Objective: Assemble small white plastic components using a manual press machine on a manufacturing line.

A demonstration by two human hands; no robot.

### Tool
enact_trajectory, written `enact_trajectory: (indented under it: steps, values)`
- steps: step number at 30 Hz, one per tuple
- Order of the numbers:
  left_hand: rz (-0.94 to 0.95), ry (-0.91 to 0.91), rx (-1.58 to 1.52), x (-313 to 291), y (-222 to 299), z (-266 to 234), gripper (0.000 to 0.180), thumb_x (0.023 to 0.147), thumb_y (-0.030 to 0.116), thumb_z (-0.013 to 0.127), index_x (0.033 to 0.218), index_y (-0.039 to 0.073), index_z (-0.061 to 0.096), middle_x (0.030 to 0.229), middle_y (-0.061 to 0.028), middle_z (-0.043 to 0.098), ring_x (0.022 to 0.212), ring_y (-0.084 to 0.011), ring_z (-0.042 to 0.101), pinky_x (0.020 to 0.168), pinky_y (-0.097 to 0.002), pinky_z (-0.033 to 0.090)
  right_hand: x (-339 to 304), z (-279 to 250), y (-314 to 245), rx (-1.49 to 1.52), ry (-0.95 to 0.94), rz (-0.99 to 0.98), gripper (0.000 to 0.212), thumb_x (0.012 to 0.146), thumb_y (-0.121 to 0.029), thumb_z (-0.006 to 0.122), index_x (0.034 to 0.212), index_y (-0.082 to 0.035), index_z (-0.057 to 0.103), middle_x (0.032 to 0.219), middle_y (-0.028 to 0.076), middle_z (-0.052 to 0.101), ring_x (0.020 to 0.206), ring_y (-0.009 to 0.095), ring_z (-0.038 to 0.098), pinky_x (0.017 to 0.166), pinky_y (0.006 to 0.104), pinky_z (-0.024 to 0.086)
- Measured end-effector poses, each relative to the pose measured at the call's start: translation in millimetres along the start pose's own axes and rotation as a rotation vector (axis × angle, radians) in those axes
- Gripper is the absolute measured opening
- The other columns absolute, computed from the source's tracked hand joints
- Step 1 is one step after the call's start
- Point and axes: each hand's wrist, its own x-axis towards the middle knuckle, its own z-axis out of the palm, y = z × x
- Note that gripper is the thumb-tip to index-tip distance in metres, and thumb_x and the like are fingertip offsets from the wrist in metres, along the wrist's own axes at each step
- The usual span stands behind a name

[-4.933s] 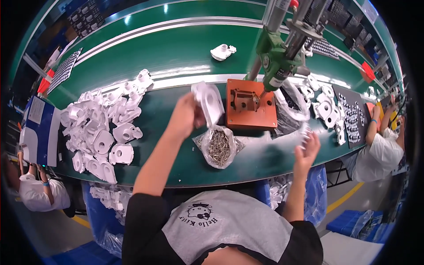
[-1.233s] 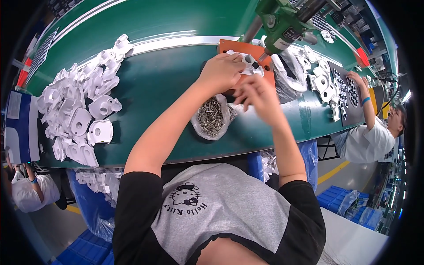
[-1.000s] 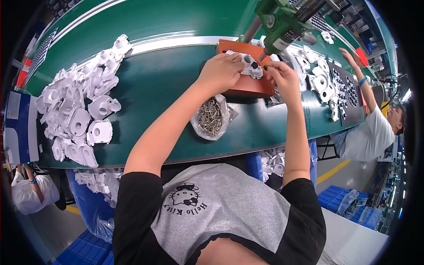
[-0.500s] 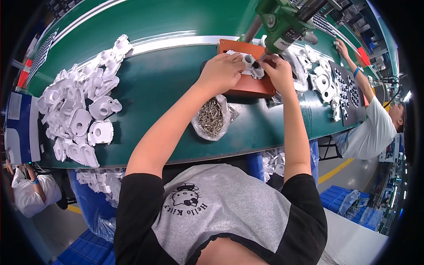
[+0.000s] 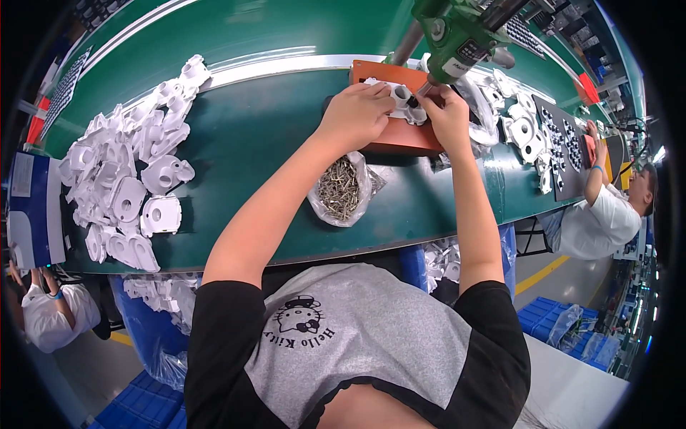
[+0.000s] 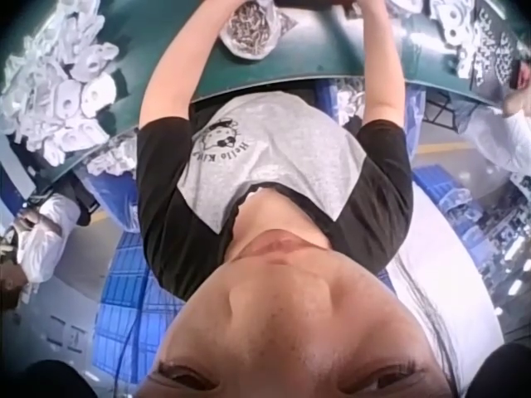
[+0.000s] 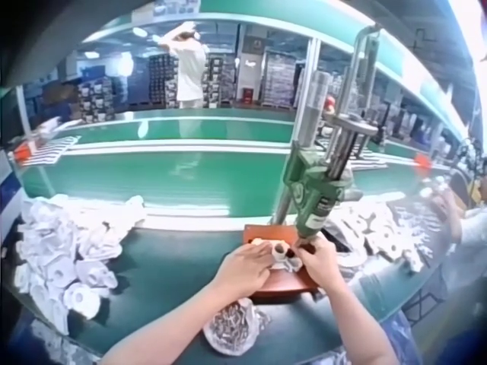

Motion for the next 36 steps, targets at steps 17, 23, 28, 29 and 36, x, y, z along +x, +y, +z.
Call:
enact_trajectory:
  steps: [17,23,28,29,36]
  values:
    - [-0.022,0.0,-0.002,0.4,2.5,-1.8,0.02,0.078,0.012,0.049,0.094,0.007,0.061,0.118,-0.0098,0.058,0.11,-0.027,0.053,0.098,-0.0392,0.039,-9.8,-2.4,1.5,0.027,-0.026,-0.087,0.009,0.077,-0.002,0.066,0.086,0.002,0.066,0.08,0.005,0.062,0.067,0.008,0.055,0.063,0.0211,0.044]
    - [-0.015,-0.023,-0.005,1.8,2.4,-1.6,0.02,0.077,0.012,0.049,0.092,0.006,0.06,0.117,-0.0118,0.058,0.114,-0.0271,0.051,0.099,-0.0404,0.038,-19.6,-6.7,-5.2,-0.224,-0.062,-0.285,0.022,0.077,-0.005,0.061,0.098,-0.004,0.067,0.101,0.013,0.059,0.092,0.024,0.055,0.084,0.0321,0.042]
    - [-0.019,-0.036,-0.017,3.3,2.9,-1.3,0.019,0.077,0.011,0.049,0.091,0.005,0.06,0.118,-0.0138,0.057,0.114,-0.0271,0.051,0.099,-0.0402,0.038,-47.5,-8.0,-9.1,-0.502,-0.061,-0.325,0.04,0.079,-0.009,0.055,0.119,-0.009,0.058,0.122,0.015,0.049,0.115,0.032,0.042,0.099,0.041,0.031]
    - [0.007,-0.041,0.009,2.9,1.9,-0.8,0.019,0.077,0.012,0.049,0.092,0.005,0.059,0.118,-0.0131,0.057,0.113,-0.0272,0.052,0.098,-0.0403,0.038,-48.2,-7.6,-10.2,-0.506,-0.057,-0.321,0.04,0.079,-0.009,0.055,0.119,-0.009,0.058,0.122,0.015,0.049,0.115,0.032,0.042,0.099,0.041,0.031]
    - [0.03,-0.049,0.07,7.1,3.5,5.1,0.026,0.078,0.014,0.052,0.102,0.007,0.058,0.117,-0.0135,0.057,0.112,-0.028,0.052,0.097,-0.0392,0.039,-47.3,-7.9,-14.3,-0.565,-0.145,-0.237,0.045,0.08,-0.015,0.056,0.125,-0.01,0.053,0.135,0.015,0.039,0.12,0.033,0.038,0.101,0.0415,0.03]
